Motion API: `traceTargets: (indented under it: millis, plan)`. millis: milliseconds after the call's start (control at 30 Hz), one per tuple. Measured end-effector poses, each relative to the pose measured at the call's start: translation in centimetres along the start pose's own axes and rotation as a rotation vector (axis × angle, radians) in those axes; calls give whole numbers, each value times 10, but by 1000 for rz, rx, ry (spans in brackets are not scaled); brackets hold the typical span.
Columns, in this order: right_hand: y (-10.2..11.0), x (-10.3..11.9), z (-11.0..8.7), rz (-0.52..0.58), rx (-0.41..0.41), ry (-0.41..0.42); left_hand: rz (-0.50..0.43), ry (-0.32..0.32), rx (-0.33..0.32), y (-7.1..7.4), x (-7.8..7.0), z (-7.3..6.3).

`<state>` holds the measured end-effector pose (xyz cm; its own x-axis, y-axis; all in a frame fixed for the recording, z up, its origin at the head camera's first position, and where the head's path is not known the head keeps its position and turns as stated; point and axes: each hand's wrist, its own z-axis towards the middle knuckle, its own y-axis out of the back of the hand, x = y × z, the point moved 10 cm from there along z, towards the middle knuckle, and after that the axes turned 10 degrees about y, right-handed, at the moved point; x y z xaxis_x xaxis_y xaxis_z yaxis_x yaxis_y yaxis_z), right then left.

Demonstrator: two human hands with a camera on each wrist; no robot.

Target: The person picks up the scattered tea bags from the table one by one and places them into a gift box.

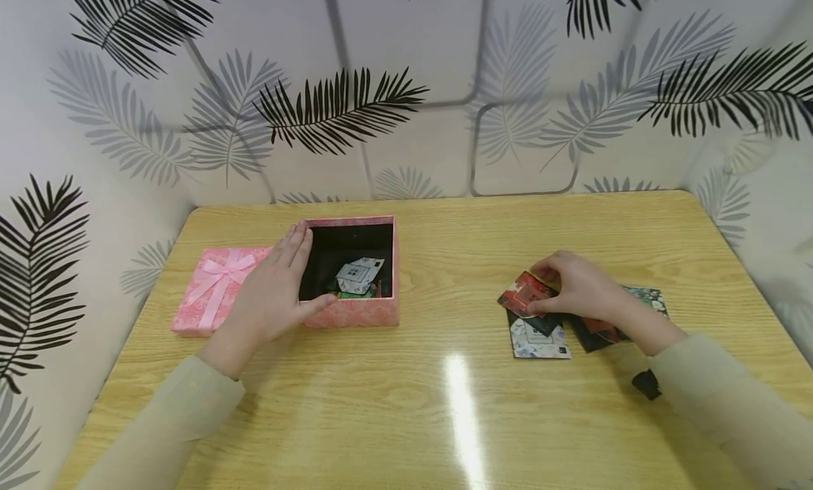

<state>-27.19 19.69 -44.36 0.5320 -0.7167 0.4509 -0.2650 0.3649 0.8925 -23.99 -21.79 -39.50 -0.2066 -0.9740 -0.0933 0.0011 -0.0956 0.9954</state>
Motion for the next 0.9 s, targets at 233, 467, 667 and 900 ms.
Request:
traceTargets:
  millis: [233, 467, 667, 900]
  plan:
    - [-2, 3, 1, -20, 4, 8, 2, -2, -6, 0, 0, 0]
    - [-4, 1, 4, 63, -18, 8, 1, -5, -9, 1, -1, -1]
    - [-6, -1, 7, 135, -21, -17, -3, -1, -13, 2, -2, -1]
    - [-2, -3, 8, 215, -41, -65, -2, -2, -14, 3, -2, 0]
